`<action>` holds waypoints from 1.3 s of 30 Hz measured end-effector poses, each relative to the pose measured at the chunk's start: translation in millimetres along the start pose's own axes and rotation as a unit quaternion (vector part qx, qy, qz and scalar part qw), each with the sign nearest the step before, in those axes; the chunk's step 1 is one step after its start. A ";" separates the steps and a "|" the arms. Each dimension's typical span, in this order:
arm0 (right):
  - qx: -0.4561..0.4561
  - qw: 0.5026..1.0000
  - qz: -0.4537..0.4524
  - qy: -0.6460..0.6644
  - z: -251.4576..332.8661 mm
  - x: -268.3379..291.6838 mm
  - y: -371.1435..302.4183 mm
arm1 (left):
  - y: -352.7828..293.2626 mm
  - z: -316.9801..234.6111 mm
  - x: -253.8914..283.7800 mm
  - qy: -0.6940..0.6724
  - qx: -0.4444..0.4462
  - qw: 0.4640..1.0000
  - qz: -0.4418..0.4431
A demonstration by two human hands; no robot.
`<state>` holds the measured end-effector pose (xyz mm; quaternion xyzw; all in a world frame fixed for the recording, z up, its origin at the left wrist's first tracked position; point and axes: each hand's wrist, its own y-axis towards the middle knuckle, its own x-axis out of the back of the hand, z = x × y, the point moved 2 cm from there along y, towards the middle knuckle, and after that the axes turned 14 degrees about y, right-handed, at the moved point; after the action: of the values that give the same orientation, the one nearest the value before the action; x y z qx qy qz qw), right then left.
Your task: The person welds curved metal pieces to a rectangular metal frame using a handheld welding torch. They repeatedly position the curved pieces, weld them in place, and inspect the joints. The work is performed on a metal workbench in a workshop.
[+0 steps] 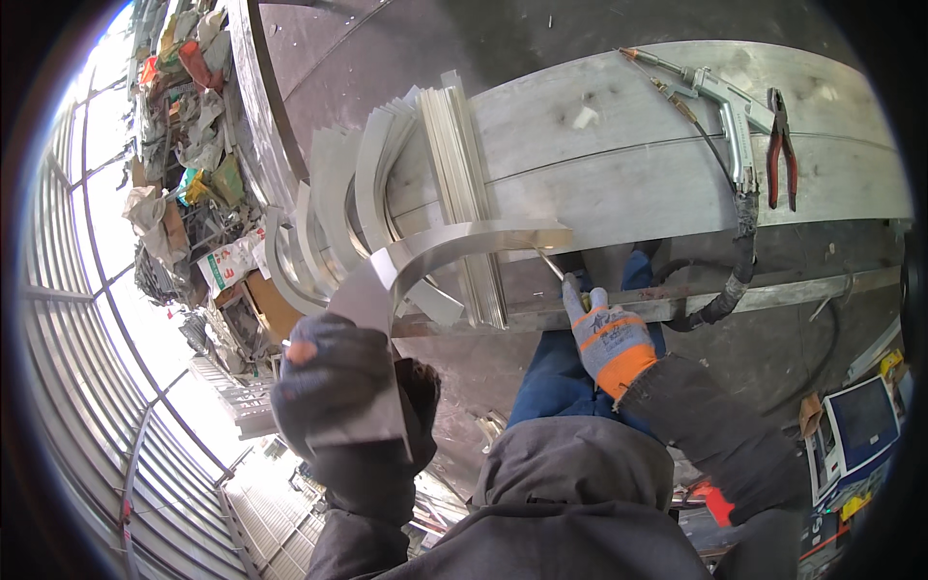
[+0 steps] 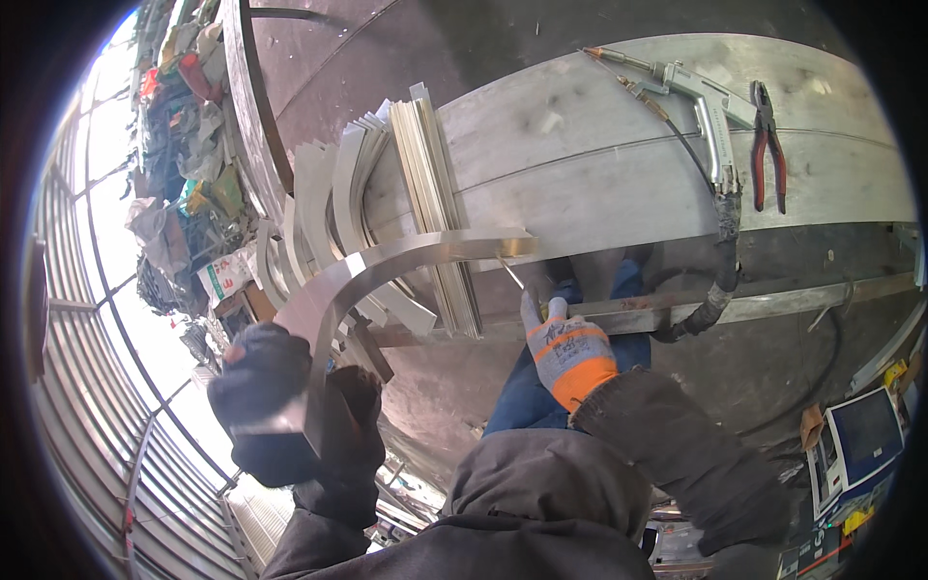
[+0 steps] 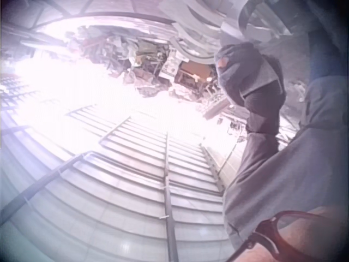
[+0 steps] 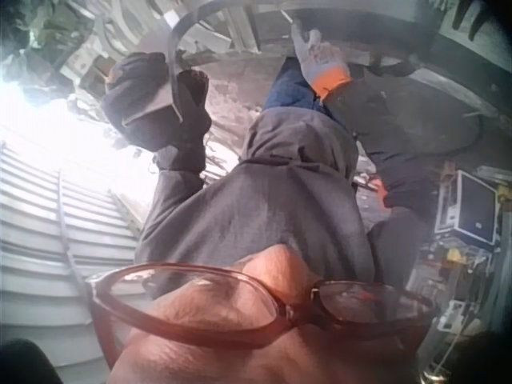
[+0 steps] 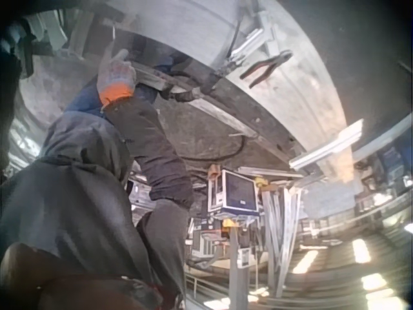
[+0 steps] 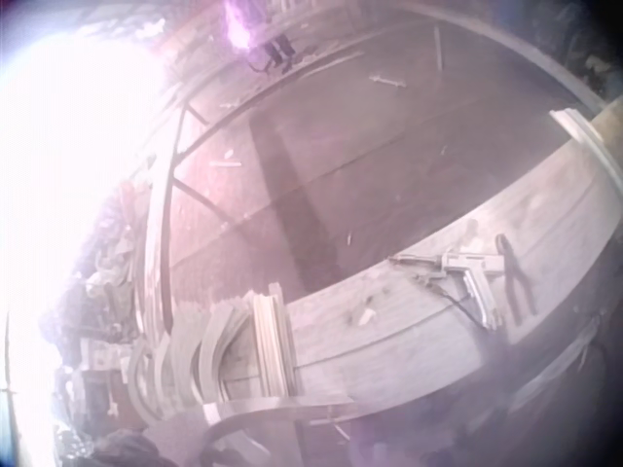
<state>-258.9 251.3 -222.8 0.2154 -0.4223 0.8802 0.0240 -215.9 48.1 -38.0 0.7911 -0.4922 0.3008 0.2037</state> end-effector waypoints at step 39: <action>0.054 0.969 0.049 0.237 -20.3 15.8 34.2 | -53.3 -13.8 15.1 0.175 -0.162 0.969 0.055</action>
<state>-288.2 242.5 -252.7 -0.0195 -0.3662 0.9278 0.0684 -166.6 69.8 -19.0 0.6543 -0.5333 0.3618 0.3958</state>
